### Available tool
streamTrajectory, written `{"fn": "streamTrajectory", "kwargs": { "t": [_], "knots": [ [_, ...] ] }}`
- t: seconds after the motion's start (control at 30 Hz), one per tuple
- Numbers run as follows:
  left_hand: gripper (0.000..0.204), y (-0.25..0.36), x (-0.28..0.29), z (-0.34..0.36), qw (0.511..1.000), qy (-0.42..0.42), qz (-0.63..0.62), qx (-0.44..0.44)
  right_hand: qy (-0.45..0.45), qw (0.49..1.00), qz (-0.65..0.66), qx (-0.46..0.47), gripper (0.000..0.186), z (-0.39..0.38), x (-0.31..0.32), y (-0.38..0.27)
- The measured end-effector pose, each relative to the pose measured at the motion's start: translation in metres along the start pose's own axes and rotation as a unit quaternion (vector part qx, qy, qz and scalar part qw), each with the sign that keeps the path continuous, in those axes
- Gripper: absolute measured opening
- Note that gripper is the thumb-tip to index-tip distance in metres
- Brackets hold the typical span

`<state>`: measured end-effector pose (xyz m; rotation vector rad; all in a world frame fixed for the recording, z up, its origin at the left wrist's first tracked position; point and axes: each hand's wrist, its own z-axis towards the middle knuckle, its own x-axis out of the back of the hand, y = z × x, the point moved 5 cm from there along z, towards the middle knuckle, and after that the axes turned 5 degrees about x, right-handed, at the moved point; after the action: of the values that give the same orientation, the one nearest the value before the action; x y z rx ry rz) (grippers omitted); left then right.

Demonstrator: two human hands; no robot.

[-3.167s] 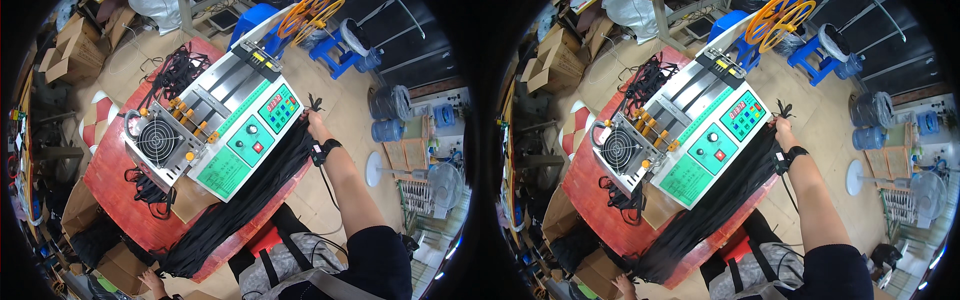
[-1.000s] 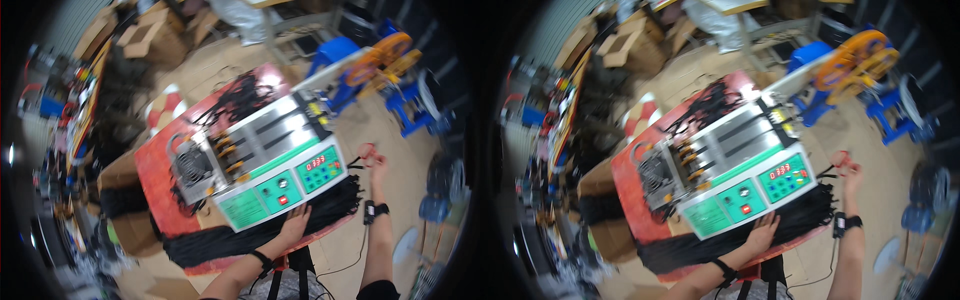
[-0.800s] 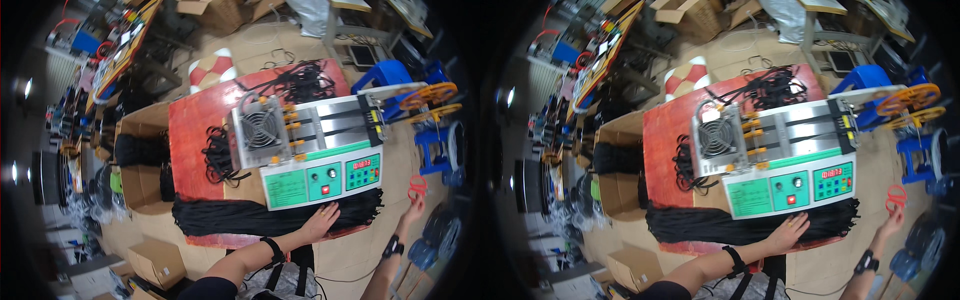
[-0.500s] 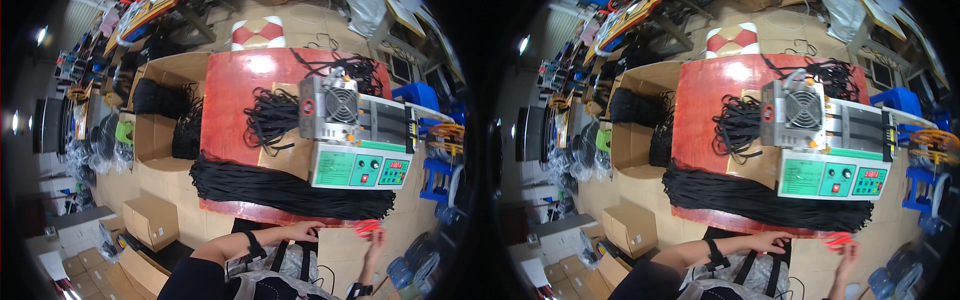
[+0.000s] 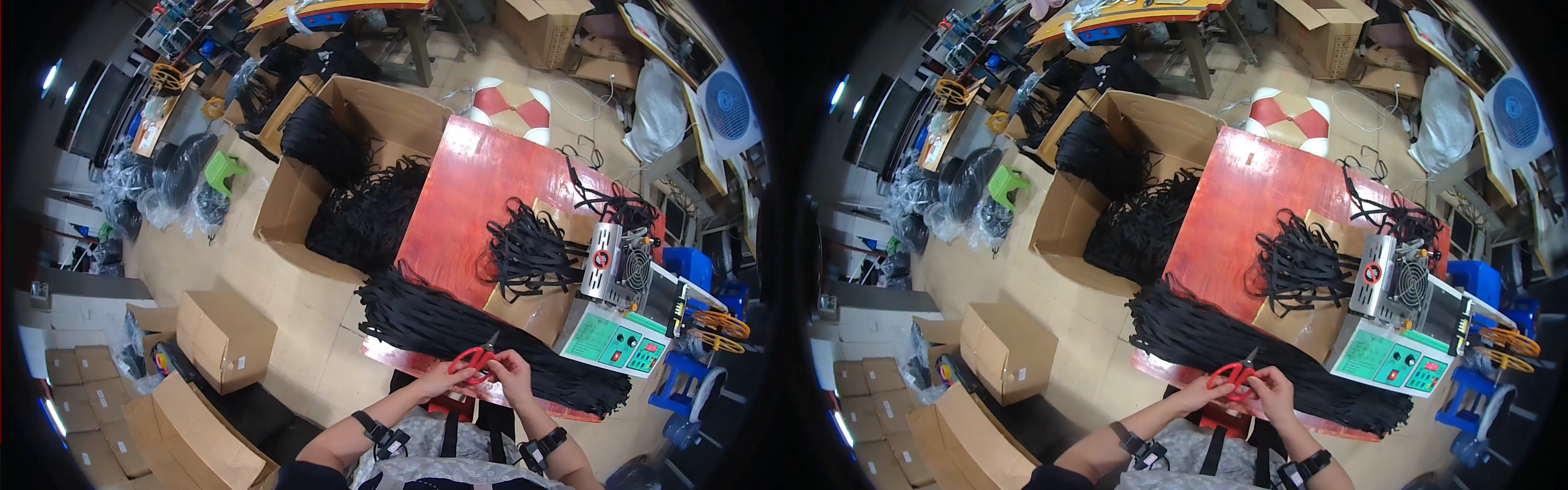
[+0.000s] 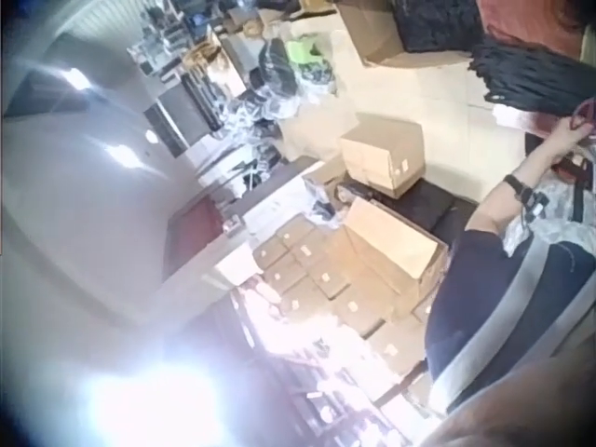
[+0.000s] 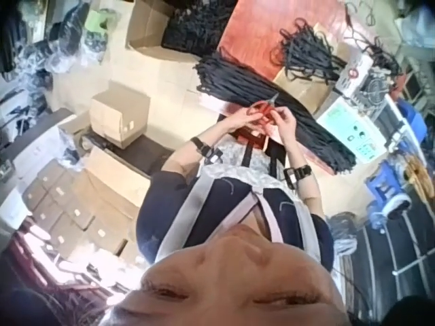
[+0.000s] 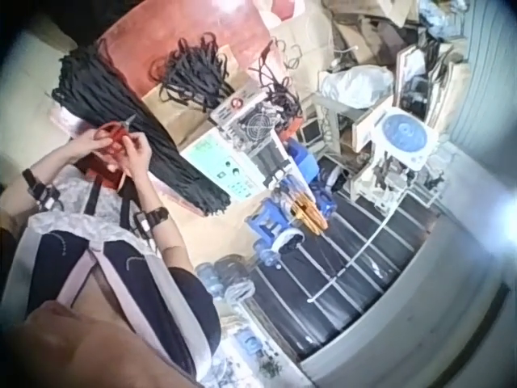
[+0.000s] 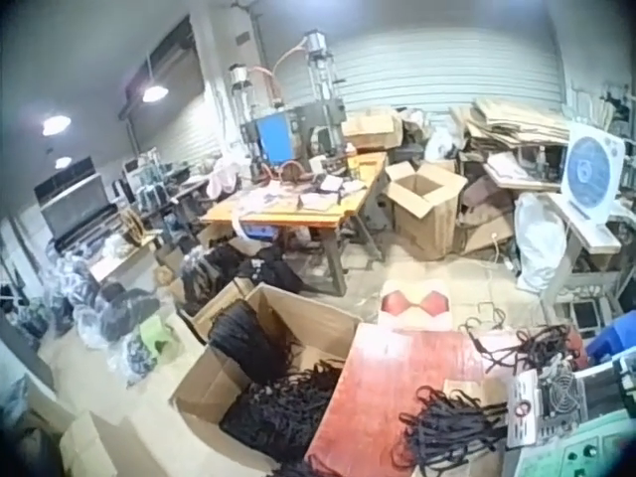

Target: Using a computerized tape cutting machine to cut and organize black leather or webbing straps in a workshop.

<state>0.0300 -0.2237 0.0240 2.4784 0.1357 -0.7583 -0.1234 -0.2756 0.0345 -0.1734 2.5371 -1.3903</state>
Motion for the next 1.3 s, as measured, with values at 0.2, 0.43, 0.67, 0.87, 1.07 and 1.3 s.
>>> {"fn": "streamTrajectory", "kwargs": {
  "t": [0.2,0.43,0.67,0.87,1.07,1.3],
  "knots": [
    [0.028,0.097,0.096,0.011,0.976,0.163,0.123,-0.08,-0.03,0.998,-0.004,-0.05,0.019,0.021,-0.043,0.024],
    [0.036,0.317,0.152,0.157,0.681,0.374,0.558,-0.291,0.024,0.987,0.048,-0.152,0.016,0.001,-0.006,0.083],
    [0.037,0.386,0.12,0.313,0.651,0.437,0.587,-0.202,0.156,0.971,0.044,-0.178,0.017,-0.062,0.065,0.142],
    [0.045,0.388,0.109,0.354,0.638,0.366,0.654,-0.177,0.191,0.956,0.083,-0.204,0.018,-0.08,0.076,0.145],
    [0.058,0.394,0.118,0.29,0.778,0.298,0.523,-0.181,0.169,0.957,0.096,-0.217,0.019,-0.076,0.078,0.156],
    [0.099,0.346,0.017,0.21,0.825,0.005,0.471,-0.312,0.163,0.956,0.116,-0.213,0.019,-0.078,0.078,0.162]
  ]
}}
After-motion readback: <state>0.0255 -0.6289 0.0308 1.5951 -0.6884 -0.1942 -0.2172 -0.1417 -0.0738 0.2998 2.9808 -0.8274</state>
